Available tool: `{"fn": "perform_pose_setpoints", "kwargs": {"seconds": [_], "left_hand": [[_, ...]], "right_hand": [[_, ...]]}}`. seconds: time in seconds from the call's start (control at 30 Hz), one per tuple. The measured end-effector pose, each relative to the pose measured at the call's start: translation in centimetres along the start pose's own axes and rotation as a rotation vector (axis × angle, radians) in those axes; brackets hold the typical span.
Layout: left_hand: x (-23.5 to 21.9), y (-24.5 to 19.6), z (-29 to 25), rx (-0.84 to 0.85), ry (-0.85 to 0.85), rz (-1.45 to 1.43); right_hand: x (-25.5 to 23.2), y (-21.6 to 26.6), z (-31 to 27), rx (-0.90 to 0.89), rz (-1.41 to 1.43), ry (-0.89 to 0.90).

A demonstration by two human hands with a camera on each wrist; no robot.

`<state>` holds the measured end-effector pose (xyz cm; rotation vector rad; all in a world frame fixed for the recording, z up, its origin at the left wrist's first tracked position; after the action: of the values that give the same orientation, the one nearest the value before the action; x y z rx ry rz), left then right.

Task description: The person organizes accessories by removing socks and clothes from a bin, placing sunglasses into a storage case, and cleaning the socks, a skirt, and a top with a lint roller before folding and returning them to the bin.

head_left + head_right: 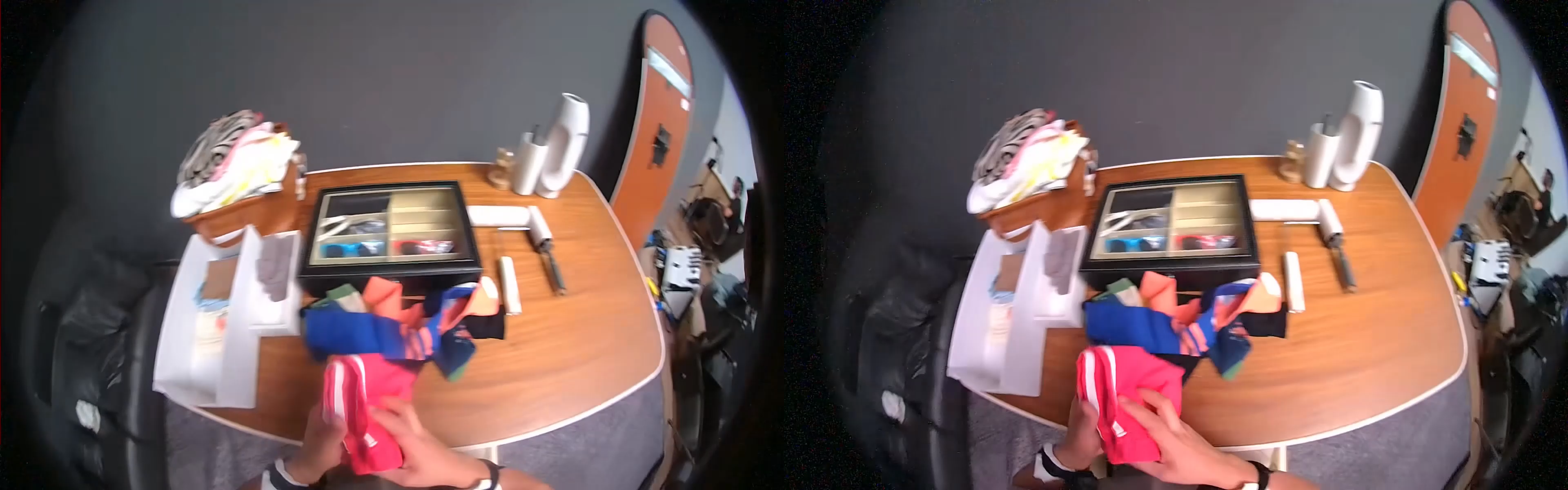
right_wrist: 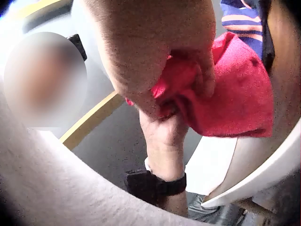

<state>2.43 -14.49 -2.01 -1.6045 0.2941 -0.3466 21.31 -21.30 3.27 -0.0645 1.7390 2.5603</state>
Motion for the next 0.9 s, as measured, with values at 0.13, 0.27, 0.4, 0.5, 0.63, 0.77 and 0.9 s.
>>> {"fn": "perform_pose_setpoints", "kwargs": {"seconds": [0.13, 0.27, 0.4, 0.5, 0.63, 0.77, 0.9], "left_hand": [[1.6, -2.4, 0.4, -0.060, 0.044, -0.383], [0.1, -5.1, 2.9, 0.104, -0.006, 0.065], [0.9, -3.8, 3.3, 0.058, -0.079, 0.039], [0.3, -2.5, 2.8, -0.071, -0.011, 0.010], [0.3, -1.5, 2.3, -0.073, 0.062, 0.017], [-0.2, -2.7, 2.3, -0.065, 0.070, 0.057], [-2.0, -5.0, 1.9, -0.010, 0.036, 0.200]], "right_hand": [[-3.6, -1.9, -2.2, -0.047, 0.111, -0.015], [-9.6, -0.9, -4.9, 0.086, 0.168, -0.478], [-15.5, 1.2, -6.5, -0.255, 0.172, -0.815], [-18.5, 3.2, -5.7, -0.569, 0.217, -1.024], [-20.6, 3.7, -3.7, -0.524, -0.097, -0.922], [-19.8, 3.2, 0.5, 0.216, -0.014, -0.589], [-19.8, -1.4, -0.5, 0.177, -0.929, -0.469]]}}
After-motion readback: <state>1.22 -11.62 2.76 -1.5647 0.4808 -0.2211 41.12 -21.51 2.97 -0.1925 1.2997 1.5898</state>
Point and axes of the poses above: each hand's wrist, its own z-axis towards the middle knuckle, its own x-axis out of the palm, y = z × x, the point moved 2 cm from there along z, towards the middle knuckle, and after that the axes turned 9 degrees about z, right-handed, at the moved point
